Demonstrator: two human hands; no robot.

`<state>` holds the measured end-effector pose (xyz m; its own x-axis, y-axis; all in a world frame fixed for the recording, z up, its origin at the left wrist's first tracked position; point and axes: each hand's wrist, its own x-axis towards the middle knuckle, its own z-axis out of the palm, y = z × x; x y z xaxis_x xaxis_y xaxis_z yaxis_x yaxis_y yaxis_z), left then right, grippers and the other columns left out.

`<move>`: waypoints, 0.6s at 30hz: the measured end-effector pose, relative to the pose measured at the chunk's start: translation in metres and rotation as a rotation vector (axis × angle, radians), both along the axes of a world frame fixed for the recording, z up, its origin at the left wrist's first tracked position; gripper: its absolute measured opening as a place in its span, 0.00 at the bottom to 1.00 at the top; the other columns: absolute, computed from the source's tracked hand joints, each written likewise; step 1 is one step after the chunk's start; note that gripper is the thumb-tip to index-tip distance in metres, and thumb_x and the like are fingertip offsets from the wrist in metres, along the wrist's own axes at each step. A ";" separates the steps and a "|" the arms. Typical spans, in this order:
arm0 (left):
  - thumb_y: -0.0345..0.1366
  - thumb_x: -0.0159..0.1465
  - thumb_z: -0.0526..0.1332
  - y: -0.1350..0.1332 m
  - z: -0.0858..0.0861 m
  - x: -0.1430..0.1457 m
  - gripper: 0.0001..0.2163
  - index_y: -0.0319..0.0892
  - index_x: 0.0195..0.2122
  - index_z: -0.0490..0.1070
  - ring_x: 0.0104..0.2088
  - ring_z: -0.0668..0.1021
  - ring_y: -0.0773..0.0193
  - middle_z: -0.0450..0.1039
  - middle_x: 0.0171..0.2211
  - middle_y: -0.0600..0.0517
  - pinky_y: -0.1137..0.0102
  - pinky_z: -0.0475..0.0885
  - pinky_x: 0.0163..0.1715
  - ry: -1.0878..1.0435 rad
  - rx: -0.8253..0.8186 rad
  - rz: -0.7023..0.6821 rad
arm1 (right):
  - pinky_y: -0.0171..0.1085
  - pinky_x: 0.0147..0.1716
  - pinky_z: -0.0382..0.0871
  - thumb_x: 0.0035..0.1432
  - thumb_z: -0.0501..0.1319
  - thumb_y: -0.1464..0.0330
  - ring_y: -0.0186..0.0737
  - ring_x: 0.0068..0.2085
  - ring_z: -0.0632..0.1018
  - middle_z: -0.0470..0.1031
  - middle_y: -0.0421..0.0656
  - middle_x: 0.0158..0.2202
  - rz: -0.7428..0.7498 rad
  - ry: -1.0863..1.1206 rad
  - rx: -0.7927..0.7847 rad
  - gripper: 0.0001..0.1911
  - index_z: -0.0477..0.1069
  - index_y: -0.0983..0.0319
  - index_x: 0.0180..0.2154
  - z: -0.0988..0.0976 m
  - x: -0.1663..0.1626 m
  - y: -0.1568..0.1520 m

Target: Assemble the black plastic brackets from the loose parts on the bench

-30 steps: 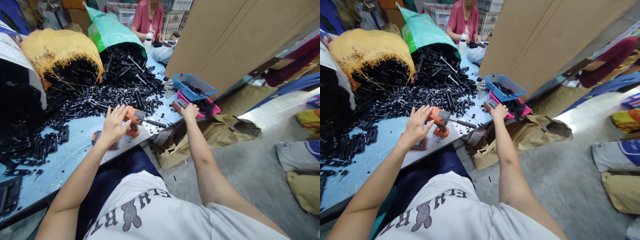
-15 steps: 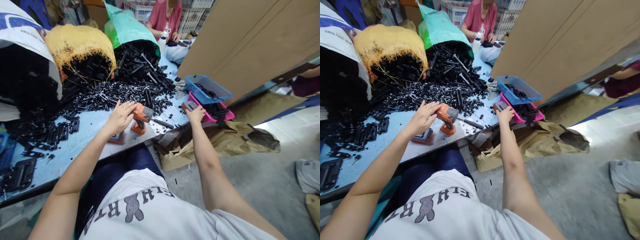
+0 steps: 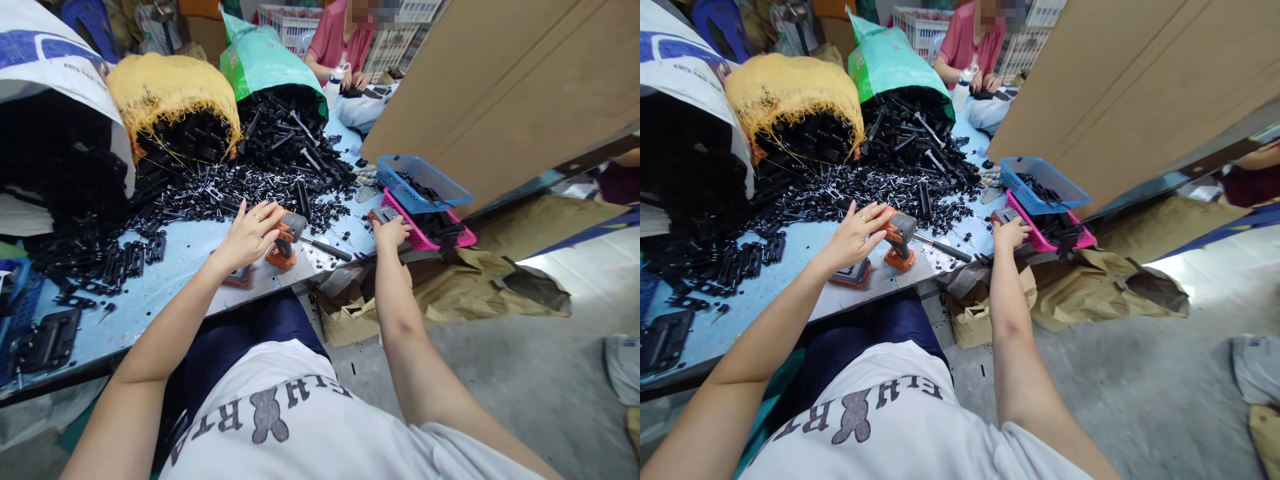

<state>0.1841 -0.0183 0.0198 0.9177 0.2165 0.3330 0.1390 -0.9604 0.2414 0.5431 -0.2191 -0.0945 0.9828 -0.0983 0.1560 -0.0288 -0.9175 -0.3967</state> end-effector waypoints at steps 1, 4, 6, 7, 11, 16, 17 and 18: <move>0.40 0.67 0.46 0.000 0.000 -0.001 0.21 0.46 0.60 0.57 0.63 0.55 0.56 0.53 0.63 0.50 0.47 0.42 0.62 0.012 0.000 0.002 | 0.50 0.47 0.63 0.53 0.64 0.59 0.63 0.52 0.64 0.53 0.65 0.53 0.002 -0.021 -0.001 0.33 0.57 0.69 0.54 -0.001 -0.002 0.000; 0.40 0.66 0.47 -0.002 -0.001 -0.001 0.22 0.46 0.61 0.55 0.63 0.55 0.56 0.51 0.63 0.50 0.48 0.45 0.62 0.018 0.003 0.003 | 0.50 0.47 0.62 0.51 0.64 0.57 0.62 0.51 0.64 0.57 0.63 0.51 -0.011 -0.109 -0.013 0.33 0.58 0.69 0.52 -0.004 -0.014 0.004; 0.40 0.66 0.48 -0.007 -0.003 0.000 0.22 0.45 0.61 0.55 0.64 0.53 0.56 0.50 0.64 0.51 0.50 0.46 0.62 0.012 0.005 -0.017 | 0.48 0.46 0.63 0.51 0.63 0.54 0.59 0.50 0.65 0.60 0.61 0.49 0.047 -0.132 0.000 0.34 0.57 0.68 0.52 -0.005 -0.025 0.010; 0.39 0.66 0.48 -0.010 -0.003 0.002 0.22 0.46 0.62 0.54 0.64 0.53 0.57 0.49 0.64 0.51 0.50 0.47 0.62 0.009 0.007 -0.026 | 0.47 0.45 0.63 0.52 0.62 0.53 0.57 0.48 0.67 0.62 0.60 0.47 0.111 -0.122 0.012 0.34 0.57 0.68 0.52 -0.004 -0.030 0.012; 0.36 0.65 0.48 -0.023 -0.005 0.005 0.22 0.46 0.62 0.55 0.64 0.52 0.58 0.49 0.64 0.52 0.52 0.46 0.63 -0.004 0.010 -0.043 | 0.46 0.44 0.64 0.63 0.48 0.58 0.53 0.46 0.69 0.66 0.55 0.44 0.327 -0.132 -0.021 0.23 0.57 0.66 0.53 0.007 -0.027 0.014; 0.34 0.64 0.49 -0.023 -0.005 0.006 0.23 0.47 0.62 0.54 0.64 0.52 0.58 0.49 0.64 0.53 0.51 0.48 0.62 -0.013 -0.020 -0.022 | 0.49 0.52 0.57 0.53 0.55 0.74 0.54 0.57 0.58 0.54 0.52 0.59 0.823 -0.167 -0.499 0.29 0.57 0.61 0.58 0.033 0.031 0.012; 0.34 0.64 0.49 -0.023 -0.005 0.006 0.23 0.47 0.61 0.55 0.64 0.53 0.58 0.50 0.64 0.53 0.51 0.47 0.62 -0.013 -0.024 -0.020 | 0.51 0.54 0.54 0.50 0.58 0.75 0.54 0.58 0.56 0.51 0.51 0.61 0.934 -0.130 -0.591 0.33 0.56 0.60 0.59 0.037 0.041 0.016; 0.34 0.64 0.48 -0.022 -0.003 0.006 0.23 0.47 0.61 0.56 0.64 0.53 0.58 0.51 0.63 0.53 0.50 0.47 0.62 -0.014 -0.025 -0.022 | 0.52 0.55 0.52 0.47 0.61 0.76 0.53 0.59 0.55 0.50 0.50 0.62 1.013 -0.087 -0.662 0.37 0.55 0.60 0.59 0.040 0.049 0.020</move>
<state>0.1901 -0.0404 0.0164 0.9177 0.2046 0.3405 0.1141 -0.9568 0.2674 0.5922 -0.1989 -0.0546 0.5518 0.8327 -0.0458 0.8229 -0.5348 0.1922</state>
